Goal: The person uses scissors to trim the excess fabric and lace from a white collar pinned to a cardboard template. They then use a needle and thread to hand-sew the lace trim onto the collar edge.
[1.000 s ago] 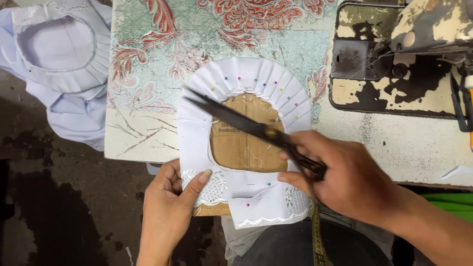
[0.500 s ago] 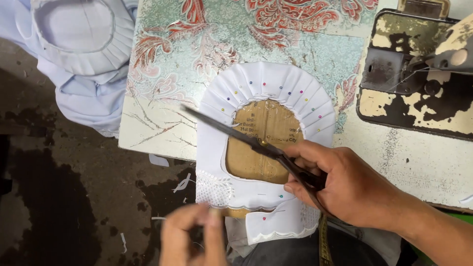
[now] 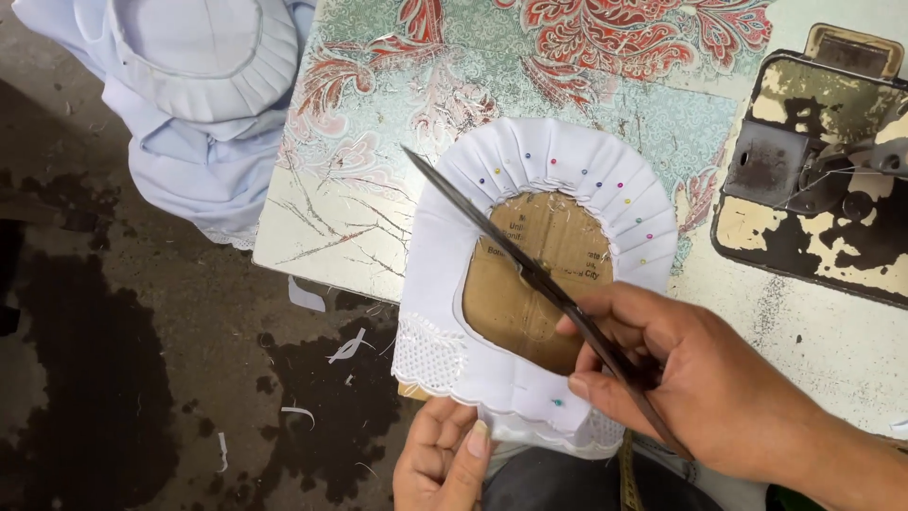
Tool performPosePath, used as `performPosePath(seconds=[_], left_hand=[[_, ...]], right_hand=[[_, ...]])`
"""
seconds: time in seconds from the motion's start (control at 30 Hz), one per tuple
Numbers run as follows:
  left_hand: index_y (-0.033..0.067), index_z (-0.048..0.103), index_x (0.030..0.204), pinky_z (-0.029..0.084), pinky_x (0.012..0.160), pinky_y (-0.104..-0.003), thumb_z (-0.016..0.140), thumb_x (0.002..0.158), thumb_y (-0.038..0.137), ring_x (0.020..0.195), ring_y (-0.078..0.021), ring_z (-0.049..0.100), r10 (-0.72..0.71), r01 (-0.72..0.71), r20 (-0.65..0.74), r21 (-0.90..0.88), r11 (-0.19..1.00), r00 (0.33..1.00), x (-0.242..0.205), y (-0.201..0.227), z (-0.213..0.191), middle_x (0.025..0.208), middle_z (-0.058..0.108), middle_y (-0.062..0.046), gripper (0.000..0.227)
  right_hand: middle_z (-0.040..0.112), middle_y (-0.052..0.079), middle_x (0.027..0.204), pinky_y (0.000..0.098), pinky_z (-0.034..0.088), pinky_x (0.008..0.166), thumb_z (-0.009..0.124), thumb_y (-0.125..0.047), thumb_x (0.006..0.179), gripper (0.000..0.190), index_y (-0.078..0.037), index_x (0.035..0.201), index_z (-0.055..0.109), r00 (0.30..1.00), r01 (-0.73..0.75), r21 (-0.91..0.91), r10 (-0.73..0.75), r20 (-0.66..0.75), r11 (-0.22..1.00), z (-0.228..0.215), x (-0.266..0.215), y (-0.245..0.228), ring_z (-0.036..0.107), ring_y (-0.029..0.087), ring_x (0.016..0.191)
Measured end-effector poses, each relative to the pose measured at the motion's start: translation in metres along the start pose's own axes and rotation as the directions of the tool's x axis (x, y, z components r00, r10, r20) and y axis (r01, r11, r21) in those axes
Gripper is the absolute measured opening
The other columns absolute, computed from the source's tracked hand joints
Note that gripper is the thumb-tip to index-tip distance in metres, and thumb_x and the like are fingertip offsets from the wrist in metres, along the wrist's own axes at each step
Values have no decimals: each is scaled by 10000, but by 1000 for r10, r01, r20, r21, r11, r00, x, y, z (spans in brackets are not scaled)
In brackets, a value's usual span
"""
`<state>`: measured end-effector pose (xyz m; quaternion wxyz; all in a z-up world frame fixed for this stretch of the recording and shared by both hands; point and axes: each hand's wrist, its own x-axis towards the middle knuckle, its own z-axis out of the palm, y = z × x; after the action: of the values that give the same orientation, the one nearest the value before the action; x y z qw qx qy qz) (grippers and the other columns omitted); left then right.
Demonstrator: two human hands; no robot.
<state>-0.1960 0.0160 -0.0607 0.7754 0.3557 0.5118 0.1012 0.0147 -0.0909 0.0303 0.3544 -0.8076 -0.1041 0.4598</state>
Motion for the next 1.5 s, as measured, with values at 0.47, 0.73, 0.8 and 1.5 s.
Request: performPosePath(seconds=[0.47,0.73,0.8,1.5], left_hand=[[-228,807,977,569,664,-429,776,755,-91,739,-342,700,-151,89,-216,-275,957,965,7,23,55,918,823,-348,263],[-227,821,878,655,773,-458,806,712,-90,849,-368,781,-89,40,-224,-213,976,970,9,18,56,937,855,-334,216],[-208,817,816,636,715,-428,825,719,-79,787,-325,755,-55,14,-221,-185,983,974,10,14,52,866,847,-295,162],[-259,789,957,645,760,-510,764,726,-164,835,-436,765,-191,123,-223,-286,950,956,11,17,56,939,819,-379,251]], right_hand=[[931,-141,630,206,625,581,1008,-450,648,484,-325,1072,809,980,106,-319,-44,193,942,-47,-10,91,766,30,537],[539,-17,533,295,291,563,1026,-568,664,510,-217,1031,979,904,1,-300,127,408,954,-90,-14,132,410,139,563],[603,-36,527,292,353,531,947,-615,692,525,-196,1008,960,894,81,-243,37,447,967,-87,-11,119,467,132,541],[785,-127,488,230,529,384,856,-427,855,205,-236,899,799,856,378,-205,-255,450,903,-67,-14,121,654,64,383]])
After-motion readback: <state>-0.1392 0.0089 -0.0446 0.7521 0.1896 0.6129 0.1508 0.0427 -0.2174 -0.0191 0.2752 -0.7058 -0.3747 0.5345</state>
